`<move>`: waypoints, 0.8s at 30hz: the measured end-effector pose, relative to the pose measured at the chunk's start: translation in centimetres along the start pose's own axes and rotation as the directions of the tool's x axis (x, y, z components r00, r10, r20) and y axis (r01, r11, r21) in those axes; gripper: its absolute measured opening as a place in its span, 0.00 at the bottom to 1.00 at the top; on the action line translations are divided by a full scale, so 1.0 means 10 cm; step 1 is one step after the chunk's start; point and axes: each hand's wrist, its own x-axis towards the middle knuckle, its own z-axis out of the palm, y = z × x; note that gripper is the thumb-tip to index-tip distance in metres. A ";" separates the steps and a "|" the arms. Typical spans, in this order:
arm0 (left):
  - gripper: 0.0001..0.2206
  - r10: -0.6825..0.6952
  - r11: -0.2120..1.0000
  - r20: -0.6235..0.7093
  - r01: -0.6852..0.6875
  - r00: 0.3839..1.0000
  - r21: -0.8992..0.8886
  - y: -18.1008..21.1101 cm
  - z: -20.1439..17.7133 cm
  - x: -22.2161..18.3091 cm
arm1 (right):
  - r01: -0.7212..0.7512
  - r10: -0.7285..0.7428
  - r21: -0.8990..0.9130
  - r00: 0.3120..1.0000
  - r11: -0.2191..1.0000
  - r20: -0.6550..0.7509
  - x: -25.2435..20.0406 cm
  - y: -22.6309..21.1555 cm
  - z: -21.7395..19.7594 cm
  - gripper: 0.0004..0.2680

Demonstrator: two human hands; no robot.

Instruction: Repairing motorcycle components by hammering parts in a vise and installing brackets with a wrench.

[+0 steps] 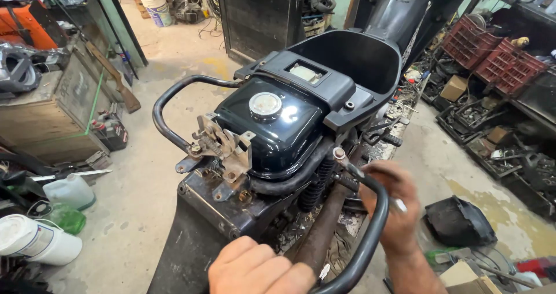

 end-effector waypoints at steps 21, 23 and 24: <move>0.14 0.209 0.964 -0.040 -0.213 0.977 -0.159 -0.51 0.29 0.10 | -0.197 0.247 0.165 0.890 0.966 -0.382 0.92 0.76 0.40 0.08; 0.15 0.179 0.970 -0.055 -0.186 0.982 -0.156 -0.53 0.34 0.14 | -0.133 0.222 0.242 0.893 0.961 -0.391 0.92 0.80 0.43 0.07; 0.15 0.184 0.969 -0.066 -0.192 0.981 -0.153 -0.55 0.36 0.15 | -0.149 0.254 0.266 0.870 0.952 -0.422 0.93 0.79 0.45 0.09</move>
